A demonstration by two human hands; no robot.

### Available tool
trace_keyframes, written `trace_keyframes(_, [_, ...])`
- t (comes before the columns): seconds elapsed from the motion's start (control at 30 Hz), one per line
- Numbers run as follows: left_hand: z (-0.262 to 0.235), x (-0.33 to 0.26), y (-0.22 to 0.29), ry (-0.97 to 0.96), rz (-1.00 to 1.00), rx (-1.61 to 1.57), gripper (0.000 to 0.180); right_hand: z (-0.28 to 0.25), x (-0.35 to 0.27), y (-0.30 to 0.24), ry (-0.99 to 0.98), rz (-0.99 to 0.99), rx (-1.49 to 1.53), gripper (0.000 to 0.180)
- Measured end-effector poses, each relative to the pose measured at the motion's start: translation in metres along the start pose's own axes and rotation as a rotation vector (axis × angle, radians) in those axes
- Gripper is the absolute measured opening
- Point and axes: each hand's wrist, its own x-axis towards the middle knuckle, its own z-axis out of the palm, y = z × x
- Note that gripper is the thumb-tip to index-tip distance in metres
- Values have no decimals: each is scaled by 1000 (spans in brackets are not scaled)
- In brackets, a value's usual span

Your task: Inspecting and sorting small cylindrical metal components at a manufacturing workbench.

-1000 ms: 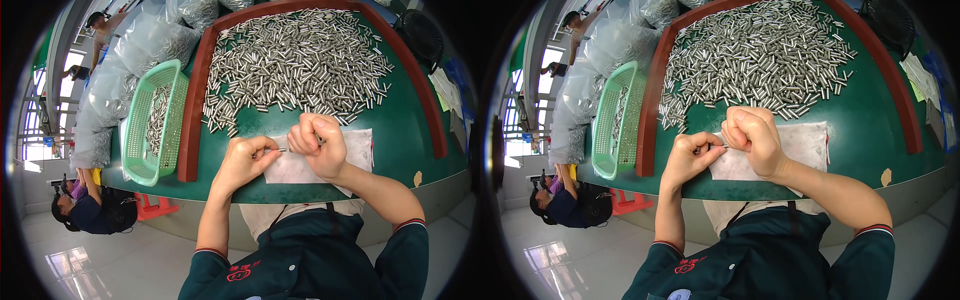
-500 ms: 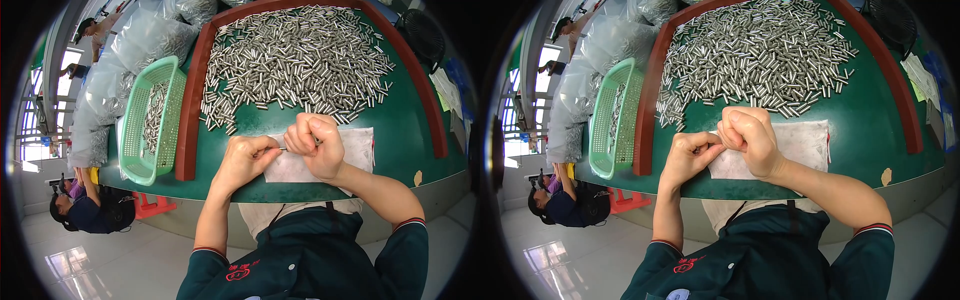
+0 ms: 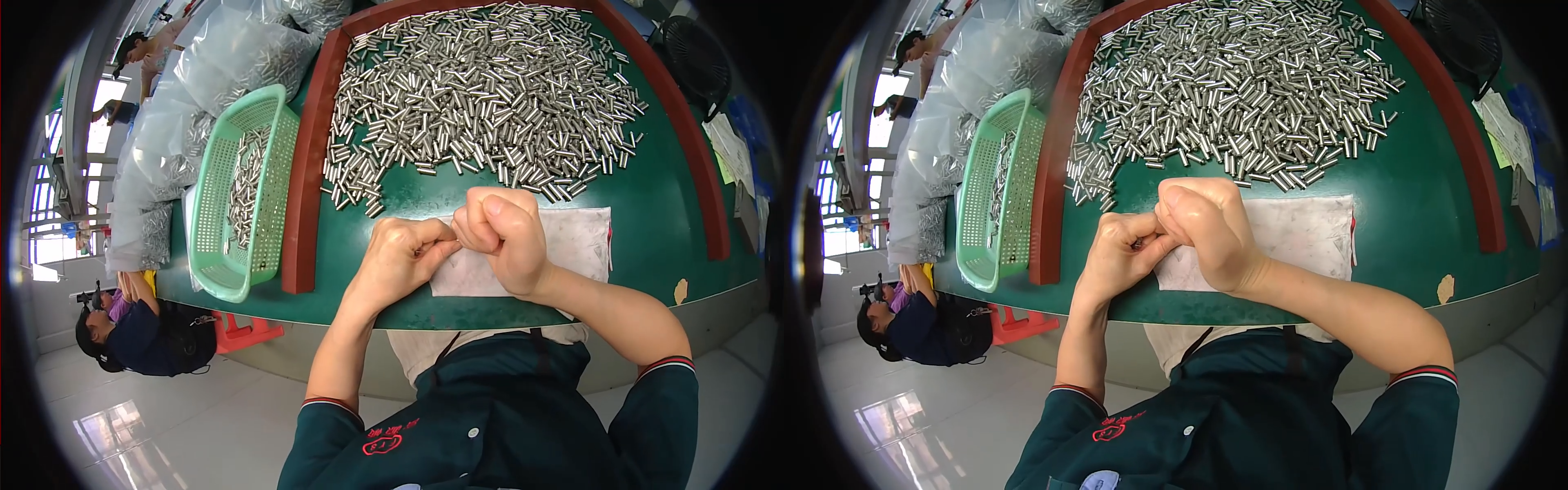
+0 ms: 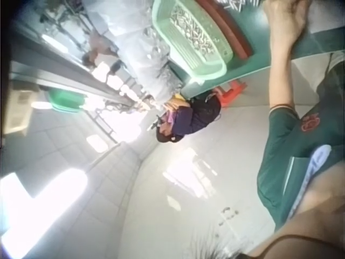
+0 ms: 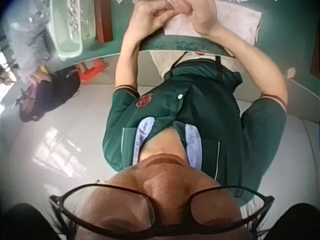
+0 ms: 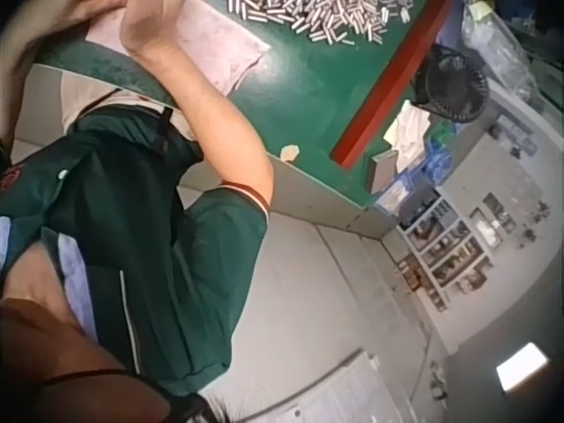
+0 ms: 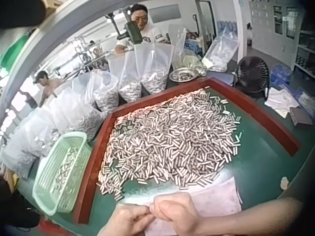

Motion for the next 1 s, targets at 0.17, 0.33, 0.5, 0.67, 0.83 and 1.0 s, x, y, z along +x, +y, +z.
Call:
trace_keyframes(0.17, [-2,-3,3,6,-14,-17,6,-2,-5,3,24,-54,-6,36])
trace_keyframes(0.33, [-10,-4,-18,28,-318,-1042,5,-5,-5,-3,38,2,77,34])
trace_keyframes(0.5, [-14,-5,-27,-85,-330,-1385,5,-3,-6,-7,28,45,93,32])
trace_keyframes(0.67, [-15,-3,-28,-91,-327,-1354,19,-3,-5,-7,19,35,89,32])
trace_keyframes(0.83, [-18,0,-23,-81,-399,-1344,19,-5,-4,-5,18,24,85,32])
trace_keyframes(1.0, [-18,0,-21,-74,-416,-1329,22,-4,-4,-5,20,10,73,35])
